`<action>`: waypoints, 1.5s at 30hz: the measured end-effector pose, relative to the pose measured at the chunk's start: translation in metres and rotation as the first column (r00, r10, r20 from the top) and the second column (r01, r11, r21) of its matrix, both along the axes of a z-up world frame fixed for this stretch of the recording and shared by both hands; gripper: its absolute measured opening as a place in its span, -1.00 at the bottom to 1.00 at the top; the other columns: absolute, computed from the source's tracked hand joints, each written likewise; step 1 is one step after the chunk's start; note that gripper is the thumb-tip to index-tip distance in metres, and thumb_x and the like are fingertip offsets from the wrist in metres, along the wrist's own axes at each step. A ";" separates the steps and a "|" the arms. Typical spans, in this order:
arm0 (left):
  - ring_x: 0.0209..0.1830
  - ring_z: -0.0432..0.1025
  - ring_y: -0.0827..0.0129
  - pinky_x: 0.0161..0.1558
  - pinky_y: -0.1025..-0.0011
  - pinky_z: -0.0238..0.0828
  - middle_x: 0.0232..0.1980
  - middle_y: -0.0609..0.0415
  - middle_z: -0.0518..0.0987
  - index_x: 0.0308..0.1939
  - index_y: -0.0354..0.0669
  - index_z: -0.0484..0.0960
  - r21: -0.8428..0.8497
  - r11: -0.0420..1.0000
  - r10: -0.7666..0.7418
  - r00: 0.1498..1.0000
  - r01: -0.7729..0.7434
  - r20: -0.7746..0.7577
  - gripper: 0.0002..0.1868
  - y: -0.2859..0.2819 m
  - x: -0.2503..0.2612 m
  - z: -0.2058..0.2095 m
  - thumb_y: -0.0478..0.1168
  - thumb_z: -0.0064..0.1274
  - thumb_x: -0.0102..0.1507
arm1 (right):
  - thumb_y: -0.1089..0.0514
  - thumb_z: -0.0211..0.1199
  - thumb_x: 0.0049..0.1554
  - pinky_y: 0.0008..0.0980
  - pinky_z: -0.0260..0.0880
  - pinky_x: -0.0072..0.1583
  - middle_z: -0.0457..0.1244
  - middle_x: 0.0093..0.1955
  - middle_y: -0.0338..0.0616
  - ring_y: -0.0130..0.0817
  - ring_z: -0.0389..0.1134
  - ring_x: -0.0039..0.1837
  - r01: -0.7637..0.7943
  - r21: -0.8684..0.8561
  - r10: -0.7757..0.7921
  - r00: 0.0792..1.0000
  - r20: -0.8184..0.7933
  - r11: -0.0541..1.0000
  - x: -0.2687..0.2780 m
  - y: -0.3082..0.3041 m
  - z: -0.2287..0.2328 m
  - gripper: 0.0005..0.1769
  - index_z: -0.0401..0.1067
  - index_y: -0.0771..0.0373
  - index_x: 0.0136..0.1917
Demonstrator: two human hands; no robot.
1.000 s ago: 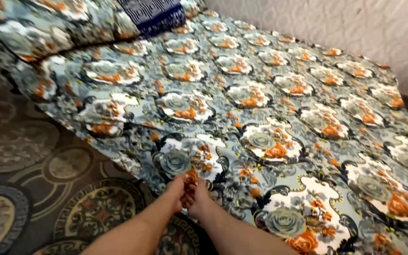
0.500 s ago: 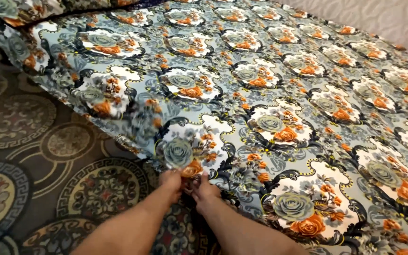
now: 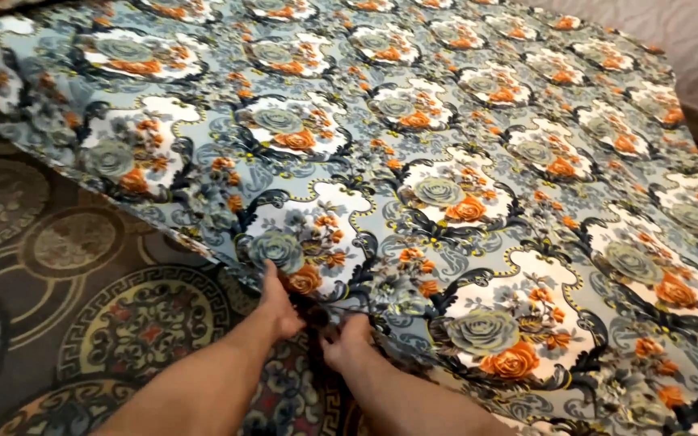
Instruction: The person is tidying the bedroom by folding clothes, tucking in the bedsheet, and organizing items.
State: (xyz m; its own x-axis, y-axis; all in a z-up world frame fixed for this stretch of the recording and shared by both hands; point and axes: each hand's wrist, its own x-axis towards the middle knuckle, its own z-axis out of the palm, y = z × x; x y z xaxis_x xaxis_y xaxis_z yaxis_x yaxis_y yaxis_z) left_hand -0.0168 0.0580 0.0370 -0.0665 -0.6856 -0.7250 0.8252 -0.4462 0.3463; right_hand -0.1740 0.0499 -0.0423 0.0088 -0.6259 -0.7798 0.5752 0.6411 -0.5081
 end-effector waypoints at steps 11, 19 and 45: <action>0.51 0.22 -0.08 0.47 -0.20 0.03 0.58 0.00 0.31 0.53 0.05 0.29 -0.087 0.968 0.230 0.971 -0.235 -0.066 0.25 -0.002 -0.004 -0.023 0.78 -0.54 0.04 | -0.08 -0.09 0.24 0.15 0.40 0.25 0.36 0.26 0.06 0.11 0.38 0.22 0.203 0.080 -0.218 0.916 0.337 0.976 -0.031 -0.009 -0.007 -0.54 0.47 0.17 0.20; 0.38 0.31 -0.06 0.37 -0.20 0.17 0.47 0.01 0.41 0.47 0.07 0.39 -0.070 0.960 0.266 0.961 -0.271 -0.073 0.25 -0.001 0.004 -0.033 0.79 -0.53 0.01 | 0.06 0.06 0.15 0.24 0.42 0.26 0.30 0.24 0.06 0.12 0.33 0.26 0.338 0.146 -0.368 0.861 0.350 0.930 -0.037 -0.012 -0.038 -0.63 0.39 0.20 0.19; 0.44 0.30 -0.11 0.40 -0.20 0.19 0.47 -0.04 0.43 0.39 0.02 0.49 -0.259 0.875 0.325 0.894 -0.408 -0.308 0.01 -0.014 -0.005 0.013 0.55 -0.49 0.13 | 0.19 0.07 -0.01 0.15 0.38 0.29 0.27 0.22 0.05 0.01 0.27 0.26 0.418 0.215 -0.470 0.759 0.451 0.883 -0.057 -0.026 -0.080 -0.57 0.39 0.20 0.16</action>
State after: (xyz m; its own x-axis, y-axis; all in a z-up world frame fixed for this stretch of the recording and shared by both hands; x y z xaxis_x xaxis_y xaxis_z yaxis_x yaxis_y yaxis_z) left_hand -0.0216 0.0443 0.0499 0.0858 -0.8809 -0.4655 0.9840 0.0016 0.1784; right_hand -0.2307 0.0244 -0.1222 0.1336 -0.5765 -0.8061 0.9582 0.2827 -0.0433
